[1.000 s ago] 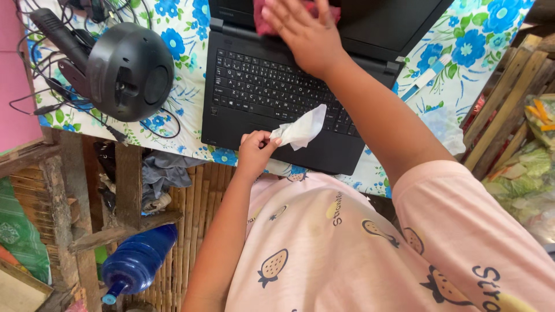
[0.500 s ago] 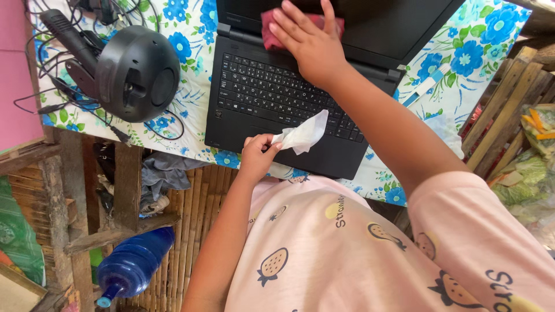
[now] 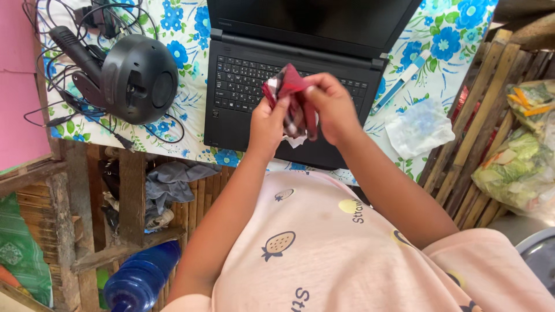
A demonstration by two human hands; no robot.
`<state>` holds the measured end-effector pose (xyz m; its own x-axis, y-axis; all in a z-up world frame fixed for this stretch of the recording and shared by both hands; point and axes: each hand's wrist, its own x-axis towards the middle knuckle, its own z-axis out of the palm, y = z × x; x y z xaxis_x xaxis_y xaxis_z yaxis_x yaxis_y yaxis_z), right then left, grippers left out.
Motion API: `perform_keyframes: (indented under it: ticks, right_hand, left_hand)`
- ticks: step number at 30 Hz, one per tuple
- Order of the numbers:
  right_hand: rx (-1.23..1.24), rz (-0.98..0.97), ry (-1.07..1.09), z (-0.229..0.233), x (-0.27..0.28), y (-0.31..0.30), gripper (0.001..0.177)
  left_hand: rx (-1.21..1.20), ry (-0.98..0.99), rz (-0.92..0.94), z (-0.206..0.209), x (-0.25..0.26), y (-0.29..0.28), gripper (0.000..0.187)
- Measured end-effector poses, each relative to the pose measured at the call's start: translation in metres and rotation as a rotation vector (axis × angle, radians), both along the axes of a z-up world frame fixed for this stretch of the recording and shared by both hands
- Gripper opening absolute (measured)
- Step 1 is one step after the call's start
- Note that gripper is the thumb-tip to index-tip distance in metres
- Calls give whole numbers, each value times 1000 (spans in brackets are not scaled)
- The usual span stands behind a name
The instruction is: The person cleans a laptop and a portable speaker. They use a small brush to dust the laptop keyboard and screen, then brush the speaker. They wipe the laptop screen with a white tissue and a red cloth.
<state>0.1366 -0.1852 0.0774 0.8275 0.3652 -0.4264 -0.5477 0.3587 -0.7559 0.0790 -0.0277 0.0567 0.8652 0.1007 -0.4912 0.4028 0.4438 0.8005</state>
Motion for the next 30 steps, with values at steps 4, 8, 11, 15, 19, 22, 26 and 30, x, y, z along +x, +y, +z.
perform_keyframes:
  ticks: [4,8,11,15,19,22,26,30]
  right_hand:
    - [50,-220,130,-2,-7,-21,15]
    - [124,-257,83,2,-18,-28,16]
    - [280,-248,93,12,-24,-28,15]
    - [293,-272,303,30,-27,-31,40]
    - [269,-150,318,42,-33,-35,61]
    - [62,67,180,43,-42,-36,57]
    - [292,-81,222,48,-41,-41,61]
    - [374,-43,216,57,-42,-47,61]
  left_hand:
    - [-35,-106,-46,13,-1,-7,34]
    - [-104,-164,-63,32,1,-13,37]
    - [-324,-26,-25,47,3,-9,38]
    - [-463,-11,-125,58,5,0,34]
    - [51,-205,-292,52,4,-5,33]
    - [179,-261,-319,44,-1,-6,32]
    - [151,-254,-319,46,1,1,31]
    - [-85,-134,-369,57,-5,15,34]
